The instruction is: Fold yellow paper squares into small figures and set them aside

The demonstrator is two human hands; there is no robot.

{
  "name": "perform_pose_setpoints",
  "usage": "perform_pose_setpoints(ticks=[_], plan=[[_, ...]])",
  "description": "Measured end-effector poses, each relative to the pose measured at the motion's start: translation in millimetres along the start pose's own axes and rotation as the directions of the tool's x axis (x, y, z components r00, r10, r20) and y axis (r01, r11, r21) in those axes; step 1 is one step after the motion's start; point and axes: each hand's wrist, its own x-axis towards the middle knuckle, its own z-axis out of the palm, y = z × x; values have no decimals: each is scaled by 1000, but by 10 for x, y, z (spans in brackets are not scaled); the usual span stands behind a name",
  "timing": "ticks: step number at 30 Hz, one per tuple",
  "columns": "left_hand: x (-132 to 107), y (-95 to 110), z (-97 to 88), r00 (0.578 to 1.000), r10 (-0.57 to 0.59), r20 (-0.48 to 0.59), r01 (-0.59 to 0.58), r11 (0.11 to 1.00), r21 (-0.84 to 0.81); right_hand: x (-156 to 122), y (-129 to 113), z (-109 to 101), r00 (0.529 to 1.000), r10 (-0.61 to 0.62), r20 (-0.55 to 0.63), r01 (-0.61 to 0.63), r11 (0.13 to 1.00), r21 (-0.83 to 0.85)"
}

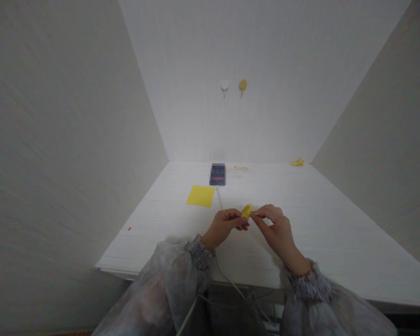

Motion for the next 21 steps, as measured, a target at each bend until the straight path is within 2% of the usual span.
perform_pose_setpoints(ticks=[14, 18, 21], plan=[[-1, -7, -4, 1000, -7, -23, 8, 999, 43, 25, 14, -31, 998, 18, 57, -18, 1000, 8], [8, 54, -3, 989, 42, -142, -31, 996, 78, 62, 46, -84, 996, 29, 82, -32, 999, 36], [22, 85, -8, 975, 66, -213, -58, 997, 42, 94, 61, -133, 993, 28, 114, -35, 998, 59]])
